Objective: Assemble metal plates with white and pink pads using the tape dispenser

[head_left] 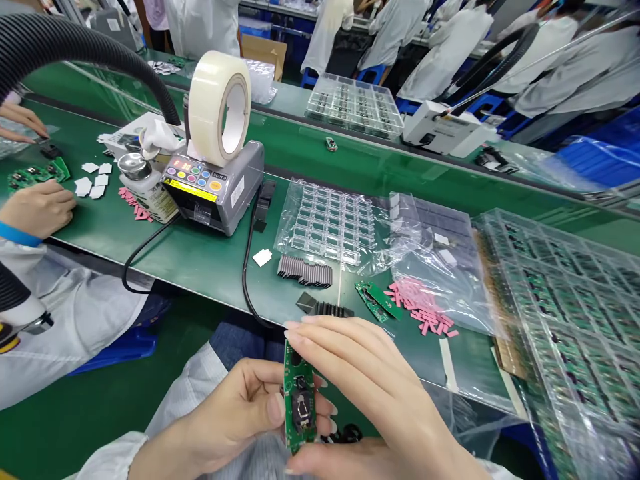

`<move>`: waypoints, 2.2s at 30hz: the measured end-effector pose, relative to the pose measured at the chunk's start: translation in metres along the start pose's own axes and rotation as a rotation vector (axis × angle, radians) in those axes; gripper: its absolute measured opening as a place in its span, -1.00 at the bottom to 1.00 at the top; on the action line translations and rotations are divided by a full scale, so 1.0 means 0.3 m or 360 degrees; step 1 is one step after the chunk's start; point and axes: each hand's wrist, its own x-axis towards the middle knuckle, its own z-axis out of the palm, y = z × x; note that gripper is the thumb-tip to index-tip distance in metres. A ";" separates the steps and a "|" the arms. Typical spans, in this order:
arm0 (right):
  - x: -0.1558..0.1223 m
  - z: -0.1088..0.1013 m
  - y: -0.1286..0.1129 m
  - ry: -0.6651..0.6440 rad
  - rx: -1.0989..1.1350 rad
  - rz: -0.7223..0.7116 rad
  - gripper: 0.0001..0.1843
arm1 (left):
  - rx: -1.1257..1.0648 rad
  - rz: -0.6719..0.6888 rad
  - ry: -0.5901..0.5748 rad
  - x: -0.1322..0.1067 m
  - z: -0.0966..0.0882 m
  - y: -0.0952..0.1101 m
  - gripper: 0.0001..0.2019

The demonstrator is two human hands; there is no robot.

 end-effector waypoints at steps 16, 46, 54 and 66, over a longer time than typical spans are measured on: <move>-0.009 0.018 -0.005 0.0037 0.0036 0.0147 -0.25 | 0.0286 0.0073 -0.0052 0.005 -0.014 0.029 -0.63; -0.046 0.013 -0.046 -0.0071 0.0379 0.0497 -0.10 | 0.0207 0.0158 -0.0103 -0.006 -0.008 0.023 -0.66; -0.085 0.120 -0.093 0.0280 0.1604 0.1237 -0.70 | 0.0382 0.0726 0.0058 -0.010 -0.022 -0.010 -0.76; -0.109 0.175 -0.105 0.0335 0.1940 0.1096 -0.78 | 0.0824 0.1004 0.0186 -0.012 -0.044 -0.020 -0.74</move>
